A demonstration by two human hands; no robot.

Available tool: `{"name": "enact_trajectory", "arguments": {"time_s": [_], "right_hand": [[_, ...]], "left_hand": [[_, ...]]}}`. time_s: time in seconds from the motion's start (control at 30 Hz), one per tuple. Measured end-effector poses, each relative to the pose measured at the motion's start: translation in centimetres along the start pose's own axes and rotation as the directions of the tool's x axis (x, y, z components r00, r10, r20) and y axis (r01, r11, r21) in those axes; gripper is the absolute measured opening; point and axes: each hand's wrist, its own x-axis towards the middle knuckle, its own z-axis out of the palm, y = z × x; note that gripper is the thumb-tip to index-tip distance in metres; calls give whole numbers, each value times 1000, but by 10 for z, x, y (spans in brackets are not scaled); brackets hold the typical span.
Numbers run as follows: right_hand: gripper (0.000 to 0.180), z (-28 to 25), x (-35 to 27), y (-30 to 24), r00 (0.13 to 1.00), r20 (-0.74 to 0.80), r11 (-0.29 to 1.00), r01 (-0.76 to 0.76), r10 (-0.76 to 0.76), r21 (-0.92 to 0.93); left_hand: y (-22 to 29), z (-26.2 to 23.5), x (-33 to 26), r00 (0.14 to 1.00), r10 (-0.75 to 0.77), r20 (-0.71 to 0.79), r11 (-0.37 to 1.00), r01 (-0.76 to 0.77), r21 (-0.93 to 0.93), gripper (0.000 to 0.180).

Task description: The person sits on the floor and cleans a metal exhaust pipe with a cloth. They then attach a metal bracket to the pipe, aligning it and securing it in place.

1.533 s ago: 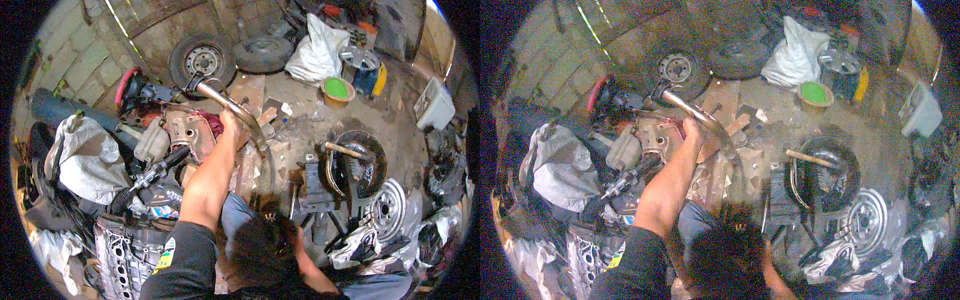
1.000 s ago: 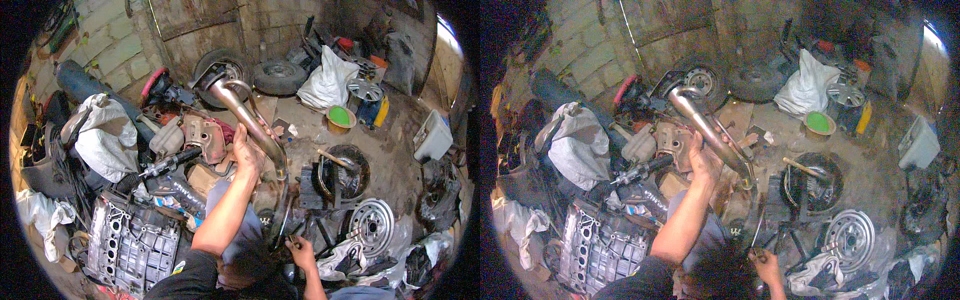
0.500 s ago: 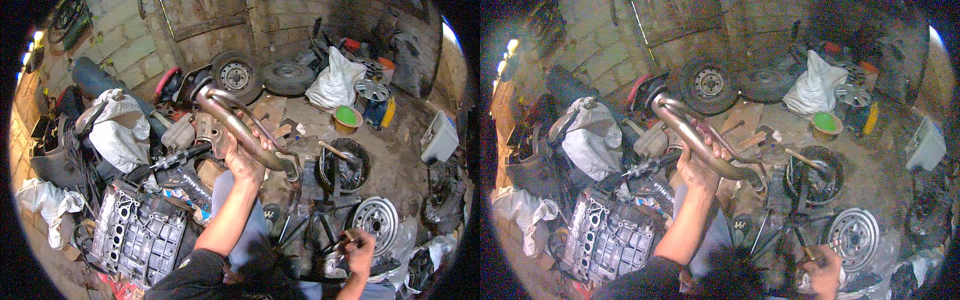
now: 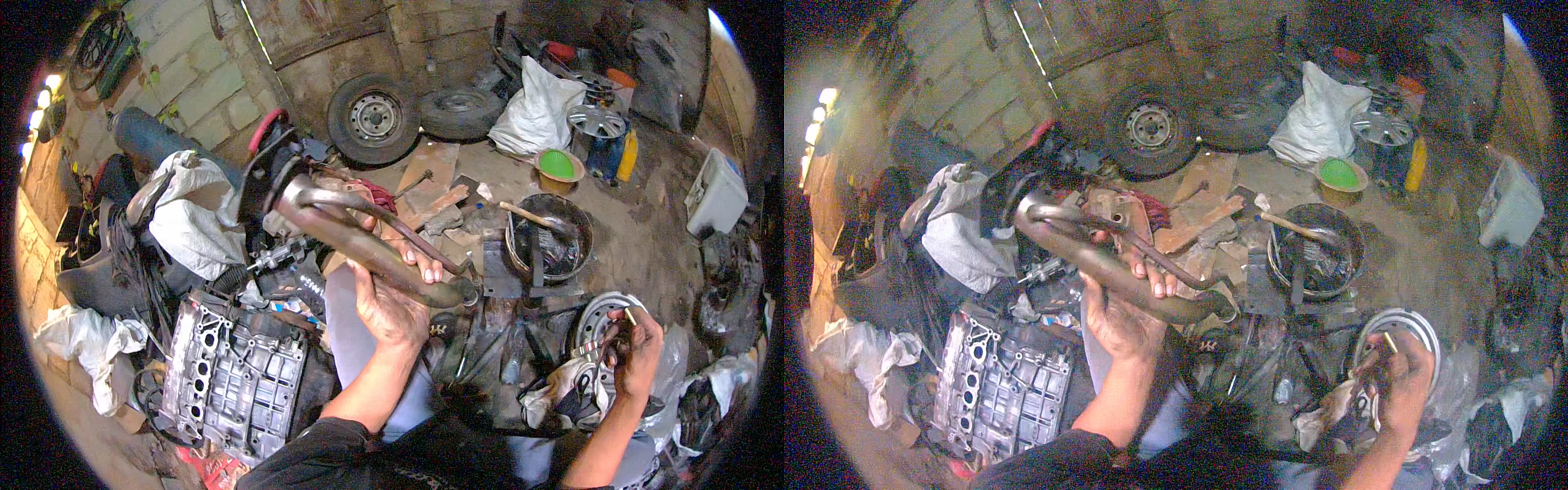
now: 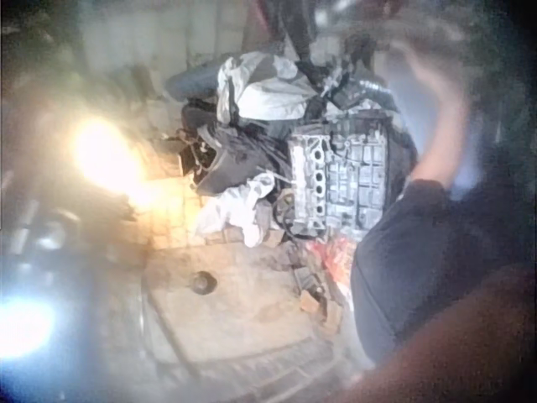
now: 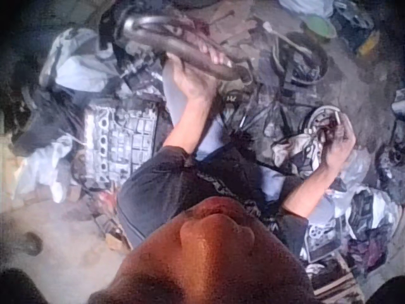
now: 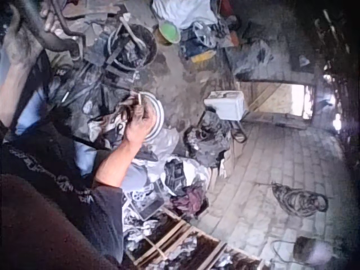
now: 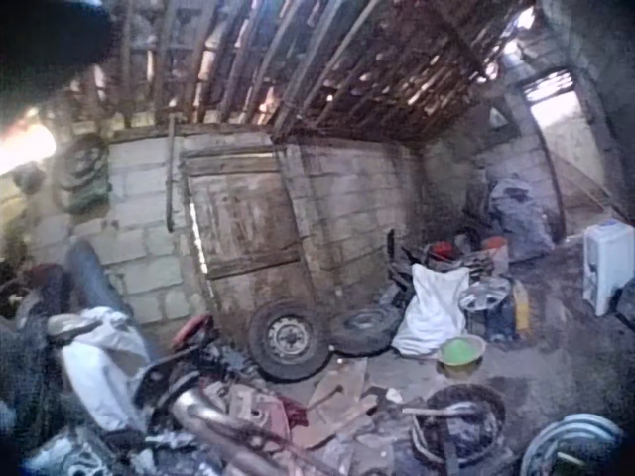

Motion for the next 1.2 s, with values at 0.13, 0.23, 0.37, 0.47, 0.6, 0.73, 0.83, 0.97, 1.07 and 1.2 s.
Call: {"name": "enact_trajectory", "arguments": {"time_s": [0.13, 0.23, 0.37, 0.47, 0.6, 0.73, 0.83, 0.97, 1.07, 1.2], "right_hand": [[65, -6, -8, 9, 992, -126, 999, -23, 28, 46], [63, -22, -14, 14, 989, -148, 992, 20, -1, 126], [65, -31, -19, 15, 964, -266, 967, 68, 0, 247], [59, -11, -19, 3, 957, -289, 953, 75, 14, 294], [47, -14, -24, 14, 989, -70, 848, 150, -133, 509], [56, -18, -31, 9, 989, -83, 855, 147, -122, 498], [70, -23, -36, 6, 976, -131, 887, 213, -174, 409], [77, -31, -43, 10, 972, -121, 766, 234, -202, 599], [75, -37, -46, 10, 967, -155, 789, 254, -202, 559], [74, -50, -54, 8, 946, -240, 823, 309, -216, 477]], "left_hand": [[10, 21, -7, 994, 102, 30, 990, -104, 97, 58], [14, 24, -9, 996, 8, -92, 996, 0, 91, 58], [12, 53, -18, 980, -179, -86, 960, 193, 202, 56], [13, 59, -31, 923, -359, -138, 908, 380, 176, 57], [-7, 64, -53, 873, -482, -81, 849, 487, 203, 60], [-30, 88, -83, 797, -604, -3, 778, 591, 211, 61], [-49, 100, -91, 790, -611, 52, 735, 541, 408, 62], [-77, 105, -100, 689, -722, 54, 663, 669, 336, 50], [-92, 106, -104, 620, -778, 97, 614, 718, 329, 47], [-116, 102, -110, 592, -799, 106, 590, 735, 335, 45]]}}
